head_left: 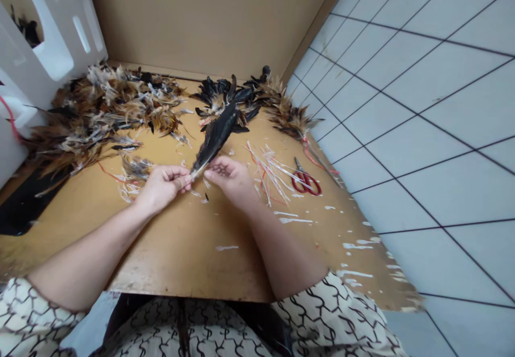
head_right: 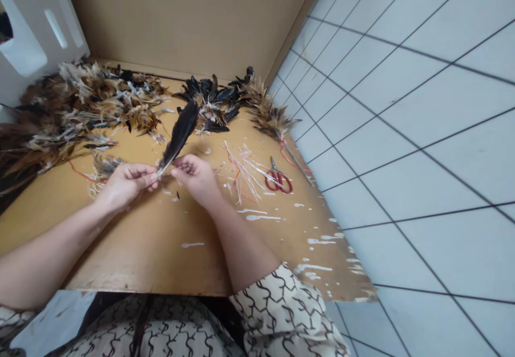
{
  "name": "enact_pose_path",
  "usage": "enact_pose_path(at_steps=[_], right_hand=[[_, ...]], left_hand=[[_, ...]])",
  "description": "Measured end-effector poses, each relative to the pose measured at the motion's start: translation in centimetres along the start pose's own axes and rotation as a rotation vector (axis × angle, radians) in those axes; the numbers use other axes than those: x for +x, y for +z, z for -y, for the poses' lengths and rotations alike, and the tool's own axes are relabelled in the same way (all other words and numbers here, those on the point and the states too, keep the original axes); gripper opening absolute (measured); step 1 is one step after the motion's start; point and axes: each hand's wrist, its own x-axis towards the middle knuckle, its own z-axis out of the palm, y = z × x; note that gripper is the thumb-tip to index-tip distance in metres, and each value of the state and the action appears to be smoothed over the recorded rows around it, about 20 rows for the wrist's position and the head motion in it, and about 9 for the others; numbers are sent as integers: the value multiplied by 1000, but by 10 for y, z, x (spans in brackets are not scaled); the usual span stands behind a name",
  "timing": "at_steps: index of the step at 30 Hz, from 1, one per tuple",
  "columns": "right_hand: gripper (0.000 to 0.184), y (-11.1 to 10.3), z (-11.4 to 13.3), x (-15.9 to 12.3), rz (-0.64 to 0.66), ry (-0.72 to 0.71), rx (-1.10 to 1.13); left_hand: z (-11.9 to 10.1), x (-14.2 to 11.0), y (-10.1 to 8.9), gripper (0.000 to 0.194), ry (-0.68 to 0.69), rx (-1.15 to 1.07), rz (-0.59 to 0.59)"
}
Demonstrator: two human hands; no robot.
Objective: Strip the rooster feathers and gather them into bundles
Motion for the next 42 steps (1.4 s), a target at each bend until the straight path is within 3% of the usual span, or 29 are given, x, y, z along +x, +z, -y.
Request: enact_pose_path(at_steps=[4, 6, 11, 15, 21, 26, 34, 42], right_hand=[[4, -28, 1, 9, -219, 60, -326], [2, -40, 2, 12, -264, 114, -497], [6, -52, 2, 12, -198, 275, -771], [14, -52, -1, 9, -134, 236, -944], [13, -41, 1, 8, -134, 21, -884], [10, -21, 4, 1, 34, -75, -767], [12, 7, 12, -13, 193, -183, -711], [11, 13, 8, -13, 144, -172, -706]], left_hand=[[-6, 0, 3, 18, -69, -112, -92], [-8, -1, 5, 19, -84, -136, -116], [-9, -1, 4, 19, -102, -126, -141], [-10, -1, 3, 18, -85, -94, -147], [-10, -3, 2, 17, -9, 0, -158], [-9, -5, 1, 18, 115, -1, -116], [-7, -5, 0, 18, 106, 91, -11], [-2, -2, 4, 18, 91, 106, 21]])
